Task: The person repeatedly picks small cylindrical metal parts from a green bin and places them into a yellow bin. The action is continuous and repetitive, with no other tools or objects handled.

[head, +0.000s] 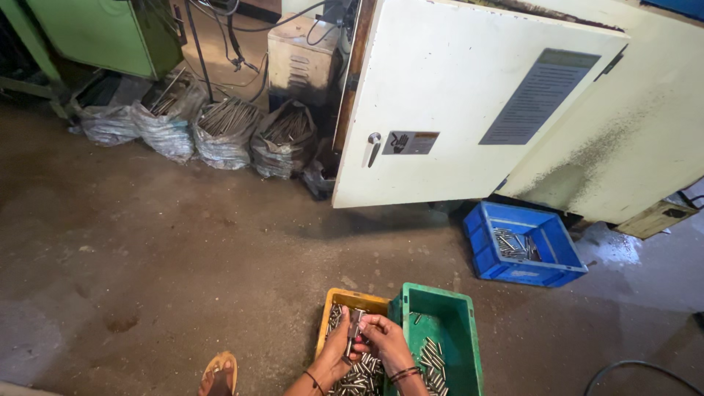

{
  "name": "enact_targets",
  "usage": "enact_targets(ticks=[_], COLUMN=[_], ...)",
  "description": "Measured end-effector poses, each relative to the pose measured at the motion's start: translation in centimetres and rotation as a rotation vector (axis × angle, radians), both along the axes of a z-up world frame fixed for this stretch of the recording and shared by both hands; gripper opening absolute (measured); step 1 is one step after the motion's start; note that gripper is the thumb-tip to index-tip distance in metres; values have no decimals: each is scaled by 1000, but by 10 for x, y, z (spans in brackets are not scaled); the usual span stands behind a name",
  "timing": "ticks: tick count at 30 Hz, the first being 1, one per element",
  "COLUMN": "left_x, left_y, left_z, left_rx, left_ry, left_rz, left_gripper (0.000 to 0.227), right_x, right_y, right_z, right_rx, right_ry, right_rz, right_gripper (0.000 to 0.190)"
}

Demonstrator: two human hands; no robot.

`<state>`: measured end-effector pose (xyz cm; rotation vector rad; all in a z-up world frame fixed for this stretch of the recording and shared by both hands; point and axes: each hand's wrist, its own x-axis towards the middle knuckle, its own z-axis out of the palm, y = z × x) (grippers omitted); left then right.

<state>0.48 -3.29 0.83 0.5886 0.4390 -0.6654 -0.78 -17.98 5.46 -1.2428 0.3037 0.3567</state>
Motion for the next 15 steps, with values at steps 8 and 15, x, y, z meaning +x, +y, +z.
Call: enact_targets(ticks=[8, 15], left_x=[-1, 6], left_y=[-2, -4], left_z=[15, 8], left_rx=[23, -36], left_ry=[-50, -42], left_rz=[7, 36], left_gripper=[55, 61], right_x=[3, 0], right_y=[-5, -1], right_z=[-8, -7], right_rx=[-30, 95], right_ry=[-18, -86], right_rz=[-18, -43], right_gripper=[20, 23])
